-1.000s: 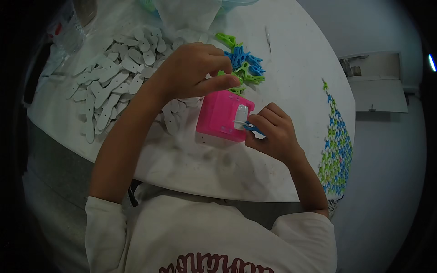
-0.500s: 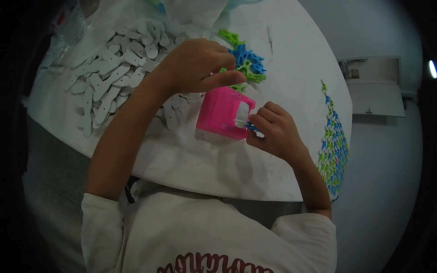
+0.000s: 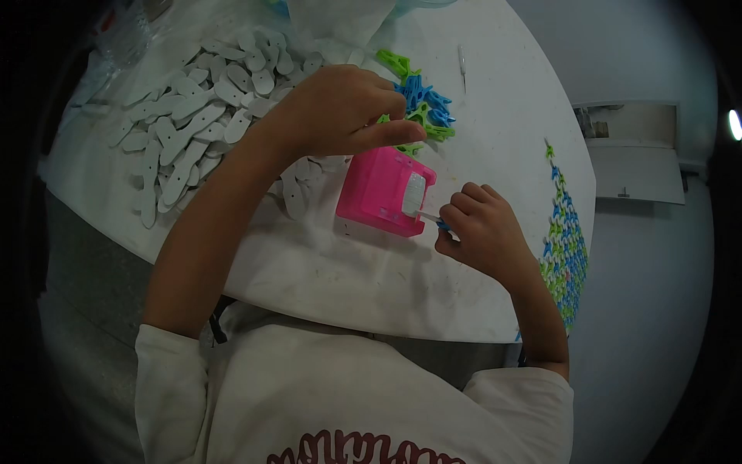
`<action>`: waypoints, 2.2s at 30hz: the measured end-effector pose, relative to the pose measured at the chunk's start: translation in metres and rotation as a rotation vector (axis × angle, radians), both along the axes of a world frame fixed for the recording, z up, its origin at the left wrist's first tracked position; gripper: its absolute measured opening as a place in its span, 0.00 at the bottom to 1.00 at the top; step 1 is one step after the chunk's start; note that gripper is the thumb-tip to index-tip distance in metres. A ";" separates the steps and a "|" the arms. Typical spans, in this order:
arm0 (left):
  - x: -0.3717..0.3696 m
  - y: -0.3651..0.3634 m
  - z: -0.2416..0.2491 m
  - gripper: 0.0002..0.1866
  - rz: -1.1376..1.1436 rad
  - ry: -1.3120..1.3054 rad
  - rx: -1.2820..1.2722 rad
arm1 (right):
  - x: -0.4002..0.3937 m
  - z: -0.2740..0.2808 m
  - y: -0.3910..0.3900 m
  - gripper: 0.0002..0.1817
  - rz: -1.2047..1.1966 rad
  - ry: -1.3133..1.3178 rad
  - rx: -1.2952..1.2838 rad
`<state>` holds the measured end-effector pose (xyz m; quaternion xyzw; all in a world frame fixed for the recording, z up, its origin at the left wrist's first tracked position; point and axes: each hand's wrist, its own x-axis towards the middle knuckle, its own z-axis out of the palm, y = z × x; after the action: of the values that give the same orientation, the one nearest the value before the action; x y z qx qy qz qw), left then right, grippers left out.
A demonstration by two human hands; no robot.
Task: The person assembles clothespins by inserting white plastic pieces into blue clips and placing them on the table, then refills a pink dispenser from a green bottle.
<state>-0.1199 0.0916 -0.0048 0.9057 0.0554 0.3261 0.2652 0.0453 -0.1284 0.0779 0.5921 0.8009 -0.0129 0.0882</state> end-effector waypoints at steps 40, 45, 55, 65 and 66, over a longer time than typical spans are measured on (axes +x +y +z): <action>0.001 -0.003 0.000 0.21 -0.079 -0.092 -0.019 | 0.008 0.045 -0.040 0.21 -0.221 1.202 0.444; 0.001 -0.003 -0.002 0.20 -0.089 -0.076 -0.057 | -0.003 0.051 -0.042 0.19 -0.343 1.207 0.486; -0.002 -0.003 0.010 0.17 -0.099 0.001 -0.049 | 0.072 -0.052 -0.080 0.13 -1.253 1.343 0.939; 0.004 -0.001 -0.005 0.21 -0.148 0.035 -0.113 | 0.141 -0.112 -0.132 0.14 -1.539 0.863 1.050; 0.004 -0.001 -0.005 0.21 -0.146 0.033 -0.138 | 0.147 -0.113 -0.133 0.16 -1.493 0.714 1.069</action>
<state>-0.1158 0.0909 -0.0103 0.8921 0.0158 0.2861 0.3493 0.1921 -0.2616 -0.0349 0.8692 0.1014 0.1205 -0.4688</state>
